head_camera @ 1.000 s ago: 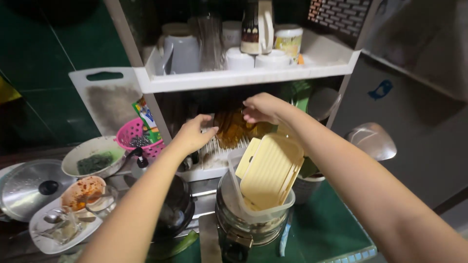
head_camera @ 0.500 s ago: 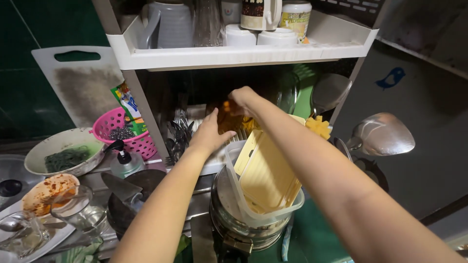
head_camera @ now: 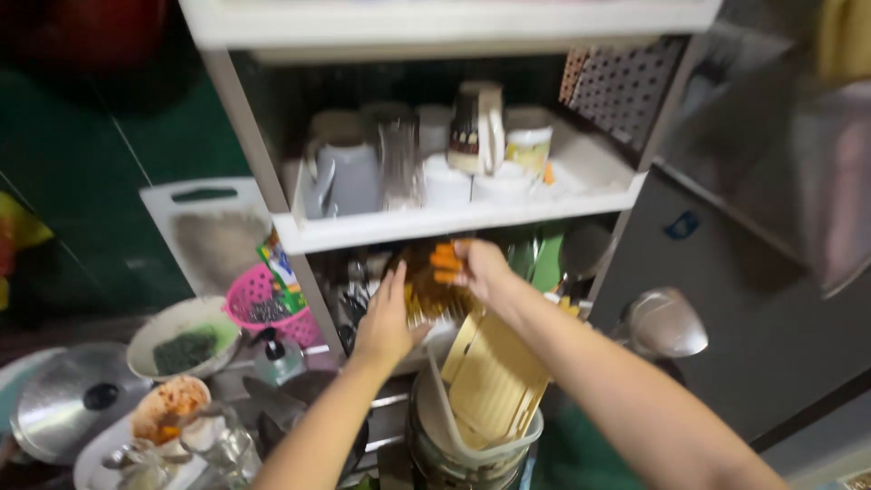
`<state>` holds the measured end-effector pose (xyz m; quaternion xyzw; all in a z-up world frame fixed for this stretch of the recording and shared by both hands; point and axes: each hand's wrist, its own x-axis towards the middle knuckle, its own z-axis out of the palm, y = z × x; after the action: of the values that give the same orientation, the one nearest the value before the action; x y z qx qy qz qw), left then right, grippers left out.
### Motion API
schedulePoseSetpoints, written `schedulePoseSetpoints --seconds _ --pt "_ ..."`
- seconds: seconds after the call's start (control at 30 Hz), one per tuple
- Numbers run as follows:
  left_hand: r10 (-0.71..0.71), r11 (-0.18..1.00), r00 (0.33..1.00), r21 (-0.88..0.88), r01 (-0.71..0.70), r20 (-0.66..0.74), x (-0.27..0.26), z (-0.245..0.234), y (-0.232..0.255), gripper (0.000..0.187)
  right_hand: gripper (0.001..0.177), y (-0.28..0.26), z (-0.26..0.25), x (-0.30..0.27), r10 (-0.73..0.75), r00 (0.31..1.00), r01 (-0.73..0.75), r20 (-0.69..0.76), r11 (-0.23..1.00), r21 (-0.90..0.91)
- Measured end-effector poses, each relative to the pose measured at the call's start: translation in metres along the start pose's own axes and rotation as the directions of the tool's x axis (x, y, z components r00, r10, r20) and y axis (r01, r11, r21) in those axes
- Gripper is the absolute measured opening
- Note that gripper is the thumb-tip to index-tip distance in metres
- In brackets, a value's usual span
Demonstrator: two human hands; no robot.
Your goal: The recorder folds a cloth, prepares a placemat, and brings plates from the kitchen to set a dining table.
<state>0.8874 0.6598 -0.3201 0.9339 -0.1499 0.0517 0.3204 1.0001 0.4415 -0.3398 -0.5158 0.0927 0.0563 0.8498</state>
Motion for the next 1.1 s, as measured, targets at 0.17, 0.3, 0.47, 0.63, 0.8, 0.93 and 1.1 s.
schedulePoseSetpoints --seconds 0.17,0.3,0.47,0.63,0.8,0.93,1.1 --pt "0.090 0.995 0.983 0.046 -0.084 -0.158 -0.052 -0.026 0.005 0.098 0.028 -0.016 -0.008 -0.082 0.092 0.993 -0.099 0.074 0.991 0.091" --pt "0.366 0.931 0.900 0.102 -0.352 -0.236 -0.080 -0.087 0.034 0.079 0.027 -0.064 0.019 -0.160 0.178 0.981 -0.184 0.076 0.980 0.078" --pt "0.121 0.968 0.983 -0.201 -0.147 -0.137 -0.084 -0.144 0.057 0.042 0.042 -0.159 0.063 -0.266 0.142 0.987 -0.160 -0.078 0.919 -0.360" --pt "-0.123 0.653 0.988 -0.742 0.153 0.095 -0.098 -0.206 0.110 0.041 0.049 -0.195 0.070 -0.329 -0.361 0.925 0.157 -0.117 0.644 -0.749" --pt "-0.071 0.478 0.989 -0.866 0.149 0.131 -0.092 -0.236 0.169 0.049 0.050 -0.237 0.100 -0.402 -0.128 0.991 0.131 0.029 0.957 -0.260" --pt "-0.040 0.459 0.986 -0.873 0.164 0.164 -0.095 -0.241 0.221 0.063 0.052 -0.261 0.081 -0.431 -0.261 0.964 0.264 0.047 0.935 -0.235" --pt "0.158 0.395 0.979 -0.917 0.054 0.125 -0.084 -0.220 0.281 0.080 0.056 -0.297 0.051 -0.483 -0.407 0.913 0.366 -0.041 0.857 -0.363"
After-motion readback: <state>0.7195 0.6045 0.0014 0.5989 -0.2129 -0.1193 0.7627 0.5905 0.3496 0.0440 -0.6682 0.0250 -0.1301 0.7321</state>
